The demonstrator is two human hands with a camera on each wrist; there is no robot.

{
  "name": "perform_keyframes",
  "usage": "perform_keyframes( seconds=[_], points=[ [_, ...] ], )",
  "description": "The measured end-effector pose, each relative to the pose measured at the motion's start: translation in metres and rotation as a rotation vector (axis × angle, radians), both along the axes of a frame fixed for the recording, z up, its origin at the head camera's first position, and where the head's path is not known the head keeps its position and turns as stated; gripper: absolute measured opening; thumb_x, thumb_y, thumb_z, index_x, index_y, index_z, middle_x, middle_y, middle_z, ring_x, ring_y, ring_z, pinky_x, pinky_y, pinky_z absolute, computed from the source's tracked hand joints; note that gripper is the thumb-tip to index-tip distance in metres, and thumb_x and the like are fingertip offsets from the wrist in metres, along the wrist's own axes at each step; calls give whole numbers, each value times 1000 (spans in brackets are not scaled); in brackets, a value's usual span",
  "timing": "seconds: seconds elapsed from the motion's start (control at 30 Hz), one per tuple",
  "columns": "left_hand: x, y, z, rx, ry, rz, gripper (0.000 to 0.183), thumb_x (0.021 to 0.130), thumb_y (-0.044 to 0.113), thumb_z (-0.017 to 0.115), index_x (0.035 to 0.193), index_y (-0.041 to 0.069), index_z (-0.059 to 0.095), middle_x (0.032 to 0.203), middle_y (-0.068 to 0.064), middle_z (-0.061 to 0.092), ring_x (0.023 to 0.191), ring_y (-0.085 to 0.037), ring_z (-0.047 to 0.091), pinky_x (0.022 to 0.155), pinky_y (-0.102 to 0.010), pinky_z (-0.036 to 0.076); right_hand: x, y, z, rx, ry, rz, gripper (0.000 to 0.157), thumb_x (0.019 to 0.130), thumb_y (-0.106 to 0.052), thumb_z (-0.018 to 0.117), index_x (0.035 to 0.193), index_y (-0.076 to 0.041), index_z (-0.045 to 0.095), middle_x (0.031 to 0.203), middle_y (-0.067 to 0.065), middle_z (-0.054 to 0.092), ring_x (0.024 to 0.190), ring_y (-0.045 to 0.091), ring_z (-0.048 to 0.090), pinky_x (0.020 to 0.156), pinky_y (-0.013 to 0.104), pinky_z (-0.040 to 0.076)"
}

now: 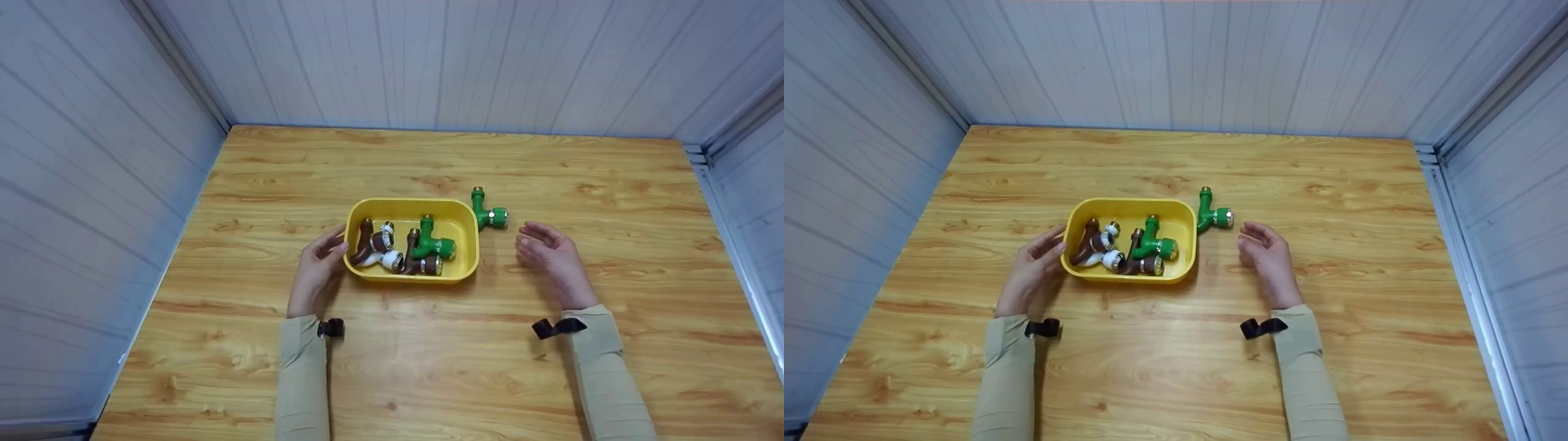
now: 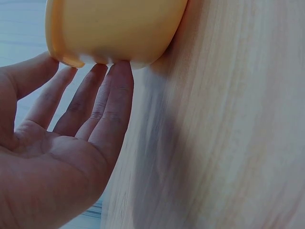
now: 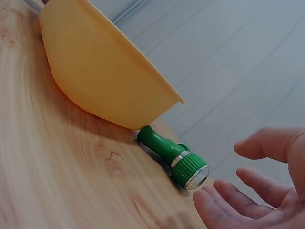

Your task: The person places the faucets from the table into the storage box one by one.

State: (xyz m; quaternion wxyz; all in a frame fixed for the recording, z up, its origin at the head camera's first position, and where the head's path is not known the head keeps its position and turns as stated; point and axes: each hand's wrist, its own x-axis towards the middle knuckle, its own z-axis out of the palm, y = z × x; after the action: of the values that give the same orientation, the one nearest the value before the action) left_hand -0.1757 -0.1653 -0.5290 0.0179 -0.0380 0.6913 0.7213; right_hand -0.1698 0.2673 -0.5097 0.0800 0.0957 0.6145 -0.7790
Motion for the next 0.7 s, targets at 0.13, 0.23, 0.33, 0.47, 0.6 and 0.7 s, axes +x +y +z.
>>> perform_keyframes(
  seconds=[0.13,0.23,0.33,0.47,0.6,0.7],
  points=[
    [3,1,8,-10,0,-16,41,92,1,62,132,-5,53,124,-27,57,111,-38,55,85,-24,50,-4,0,3,42,-30,16,56,92,-8,64,139,5,38,136,22,44,114,22,57,100,40,42],
    [3,0,8,-16,-4,-18,41,91,2,62,131,-4,54,123,-26,58,111,-37,56,85,-25,50,-7,0,5,53,-58,18,59,92,-11,64,141,5,36,140,23,39,118,25,53,102,41,39],
    [0,0,1,-23,-1,-7,40,91,3,63,130,-1,57,122,-23,59,109,-34,57,85,-27,50,-10,0,4,51,-63,19,59,92,-11,65,141,5,36,141,24,38,121,28,51,103,42,38],
    [0,0,1,-20,16,-11,40,90,1,63,129,-1,57,122,-23,59,109,-36,57,86,-28,50,-15,0,4,63,-62,22,60,92,-12,65,141,5,35,141,24,38,122,29,50,104,42,37],
    [-1,0,0,1,38,-13,39,90,-1,64,128,-4,57,122,-24,59,110,-38,57,86,-28,50,-20,0,4,76,-70,21,62,91,-13,67,141,5,35,140,24,38,122,29,50,105,43,36],
    [-1,0,-1,12,43,-14,40,90,-1,64,129,-5,57,122,-25,59,111,-39,56,86,-27,50,-25,0,2,71,-74,17,62,91,-12,66,141,6,35,140,24,38,123,30,48,105,43,36]
  ],
)
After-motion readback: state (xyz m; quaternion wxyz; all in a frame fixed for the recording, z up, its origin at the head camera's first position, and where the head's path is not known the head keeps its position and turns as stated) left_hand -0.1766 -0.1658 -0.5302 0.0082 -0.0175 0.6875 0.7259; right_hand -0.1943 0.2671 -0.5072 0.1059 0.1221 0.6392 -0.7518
